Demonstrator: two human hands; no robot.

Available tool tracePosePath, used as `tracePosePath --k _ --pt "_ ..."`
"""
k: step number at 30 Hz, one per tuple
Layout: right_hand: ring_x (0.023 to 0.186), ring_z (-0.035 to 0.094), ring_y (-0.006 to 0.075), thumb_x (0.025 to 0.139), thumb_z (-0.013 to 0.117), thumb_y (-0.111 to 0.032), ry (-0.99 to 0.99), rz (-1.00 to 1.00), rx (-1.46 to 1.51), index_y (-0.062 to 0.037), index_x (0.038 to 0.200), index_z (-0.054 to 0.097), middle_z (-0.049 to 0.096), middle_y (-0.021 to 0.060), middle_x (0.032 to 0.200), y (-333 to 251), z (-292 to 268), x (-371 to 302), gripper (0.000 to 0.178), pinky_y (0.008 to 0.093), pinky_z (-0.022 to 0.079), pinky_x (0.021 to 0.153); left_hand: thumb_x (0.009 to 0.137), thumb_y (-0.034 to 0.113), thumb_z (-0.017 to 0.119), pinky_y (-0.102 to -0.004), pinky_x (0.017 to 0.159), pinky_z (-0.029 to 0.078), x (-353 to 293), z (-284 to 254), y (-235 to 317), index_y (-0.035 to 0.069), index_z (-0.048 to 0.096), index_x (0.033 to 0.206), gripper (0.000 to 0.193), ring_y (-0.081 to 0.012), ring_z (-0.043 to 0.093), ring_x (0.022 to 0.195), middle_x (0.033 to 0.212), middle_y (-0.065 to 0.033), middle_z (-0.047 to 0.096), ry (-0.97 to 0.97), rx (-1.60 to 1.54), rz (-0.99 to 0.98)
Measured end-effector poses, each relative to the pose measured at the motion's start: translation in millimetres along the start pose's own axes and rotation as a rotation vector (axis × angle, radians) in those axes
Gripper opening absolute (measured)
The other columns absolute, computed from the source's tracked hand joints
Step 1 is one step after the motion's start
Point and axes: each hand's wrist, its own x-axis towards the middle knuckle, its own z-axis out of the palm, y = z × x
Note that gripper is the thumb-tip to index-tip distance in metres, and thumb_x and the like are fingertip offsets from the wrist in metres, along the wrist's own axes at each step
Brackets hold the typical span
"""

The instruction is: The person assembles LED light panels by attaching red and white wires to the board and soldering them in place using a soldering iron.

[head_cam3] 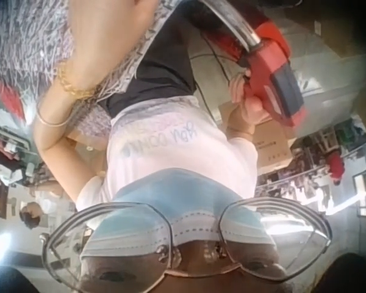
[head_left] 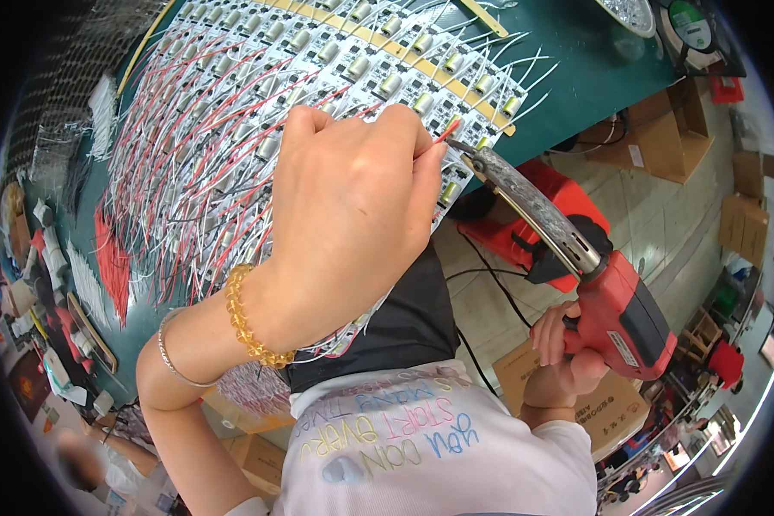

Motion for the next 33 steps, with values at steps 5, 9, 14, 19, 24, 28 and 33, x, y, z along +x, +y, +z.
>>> tracePosePath --k 5,9,14,19,24,28,33 --pt "0.042 0.046 0.011 0.075 0.058 -0.066 -0.032 0.045 -0.078 0.0 0.109 0.047 0.045 -0.0028 0.05 1.0 -3.6 -1.3 0.075 0.0266 0.041 0.047 0.079 0.01 0.067 -0.0294 0.066 0.034 -2.3 2.9 -2.5 0.008 0.059 0.072 0.011 -0.015 0.047 0.05 0.058 0.0004 0.059 0.033 0.01 0.04" --pt "0.043 0.046 0.0107 0.074 0.06 -0.064 -0.034 -0.063 -0.154 0.0 0.116 0.045 0.044 -0.0035 0.05 9.9 -10.8 -8.0 0.078 0.0267 0.04 0.046 0.078 0.008 0.066 -0.0324 0.064 0.034 -3.1 4.2 -3.0 0.007 0.055 0.07 0.013 -0.0184 0.049 0.051 0.056 -0.0017 0.055 0.047 0.005 0.056" --pt "0.043 0.046 0.0107 0.074 0.06 -0.064 0.036 -0.004 0.0 0.0009 0.121 0.043 0.045 -0.0037 0.049 -3.8 7.3 -5.4 0.081 0.0271 0.038 0.045 0.079 0.009 0.067 -0.0293 0.065 0.034 -4.5 2.6 -3.1 0.008 0.058 0.071 0.012 -0.0147 0.047 0.05 0.056 0.0007 0.057 0.027 0.029 0.045" --pt "0.042 0.045 0.0105 0.076 0.06 -0.062 -0.055 -0.092 -0.198 0.001 0.117 0.044 0.043 -0.0044 0.049 24.1 -19.6 -14.6 0.077 0.0251 0.037 0.044 0.079 0.009 0.067 -0.0292 0.065 0.034 -4.8 2.3 -3.5 0.008 0.058 0.071 0.012 -0.0146 0.047 0.049 0.056 0.0007 0.057 0.065 0.029 0.05" --pt "0.041 0.044 0.0103 0.076 0.06 -0.062 -0.003 -0.169 -0.259 0.0014 0.115 0.044 0.043 -0.0046 0.049 21.5 -17.6 -13.9 0.076 0.0245 0.037 0.044 0.079 0.01 0.067 -0.0292 0.065 0.034 -3.8 3.0 -3.5 0.008 0.057 0.07 0.013 -0.0144 0.047 0.049 0.056 0.0006 0.057 0.05 0.023 0.047" --pt "0.041 0.043 0.0102 0.076 0.06 -0.061 0.02 -0.051 -0.088 0.0029 0.115 0.044 0.043 -0.0045 0.049 3.9 3.4 -8.6 0.077 0.0248 0.036 0.043 0.079 0.01 0.067 -0.0292 0.066 0.035 -3.3 4.3 -2.4 0.007 0.057 0.07 0.013 -0.0146 0.047 0.049 0.056 0.0004 0.057 0.03 0.017 0.041" --pt "0.042 0.043 0.01 0.076 0.06 -0.061 -0.007 -0.163 -0.24 0.0032 0.117 0.044 0.042 -0.0046 0.048 25.8 -23.1 -15.4 0.079 0.0246 0.037 0.045 0.077 0.009 0.066 -0.0323 0.064 0.035 -3.5 4.6 -3.1 0.007 0.055 0.069 0.014 -0.0193 0.05 0.05 0.055 -0.0024 0.056 0.056 0.006 0.041"
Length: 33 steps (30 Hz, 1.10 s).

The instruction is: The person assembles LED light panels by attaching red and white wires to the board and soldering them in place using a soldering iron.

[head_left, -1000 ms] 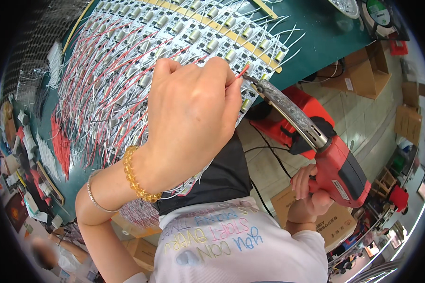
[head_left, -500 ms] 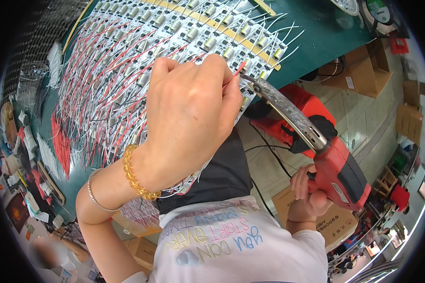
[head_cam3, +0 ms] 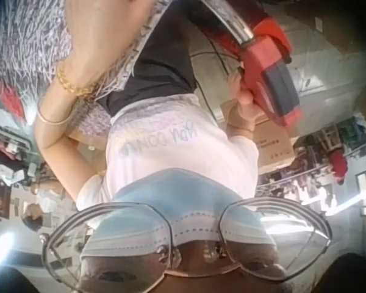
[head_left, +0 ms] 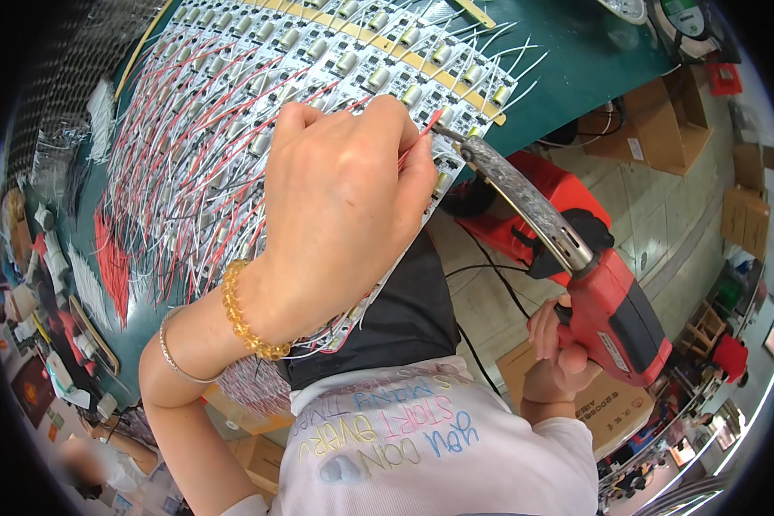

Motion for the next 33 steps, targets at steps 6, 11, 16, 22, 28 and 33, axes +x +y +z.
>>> tracePosePath --k 6,11,16,22,28,33 --pt "0.084 0.055 0.0142 0.075 0.07 -0.049 0.224 0.21 0.068 -0.0034 0.099 0.055 0.058 0.0017 0.091 -4.5 5.5 -11.8 0.054 0.0282 0.041 0.078 0.076 0.008 0.065 -0.0354 0.062 0.034 1.2 0.6 -0.1 0.007 0.052 0.068 0.015 -0.0239 0.052 0.052 0.054 -0.0049 0.054 0.006 -0.014 0.014" --pt "0.044 0.043 0.0097 0.077 0.06 -0.061 -0.034 0.054 0.202 0.0002 0.122 0.043 0.042 -0.0055 0.049 -30.1 19.5 17.4 0.078 0.0259 0.037 0.048 0.077 0.008 0.064 -0.0357 0.061 0.034 1.2 0.9 0.6 0.007 0.052 0.068 0.015 -0.024 0.053 0.052 0.054 -0.005 0.054 0.005 -0.008 0.037" --pt "0.044 0.043 0.0096 0.078 0.058 -0.062 -0.065 0.088 0.276 0.0005 0.128 0.039 0.042 -0.0058 0.05 -28.8 20.4 19.1 0.082 0.026 0.038 0.048 0.078 0.009 0.064 -0.0344 0.06 0.035 -0.4 -1.4 -1.9 0.006 0.053 0.069 0.014 -0.024 0.053 0.051 0.055 -0.0057 0.056 -0.005 -0.017 0.035" --pt "0.039 0.041 0.0103 0.081 0.058 -0.059 0.063 -0.014 0.314 0.002 0.122 0.04 0.041 -0.0046 0.048 -27.2 13.6 11.9 0.076 0.027 0.039 0.046 0.083 0.002 0.063 -0.0202 0.056 0.04 9.9 -36.9 3.8 -0.002 0.061 0.08 0.005 -0.0072 0.052 0.059 0.063 -0.0035 0.057 -0.008 -0.099 -0.019" --pt "0.037 0.041 0.0103 0.08 0.057 -0.061 0.101 0.022 0.313 0.0019 0.121 0.039 0.041 -0.004 0.048 -26.3 13.2 3.3 0.077 0.0259 0.039 0.045 0.083 0.008 0.065 -0.0261 0.057 0.038 2.7 -15.5 20.8 -0.001 0.059 0.076 0.014 -0.0107 0.05 0.058 0.064 -0.0042 0.056 -0.168 -0.341 -0.199" --pt "0.04 0.042 0.0099 0.08 0.055 -0.064 0.024 0.018 0.281 0.0007 0.123 0.038 0.042 -0.0041 0.048 -22.6 10.2 2.1 0.079 0.0253 0.039 0.047 0.082 0.008 0.066 -0.0313 0.063 0.036 -4.0 1.7 14.4 0.005 0.055 0.075 0.013 -0.0209 0.048 0.055 0.065 -0.0039 0.057 -0.003 0.001 0.062"
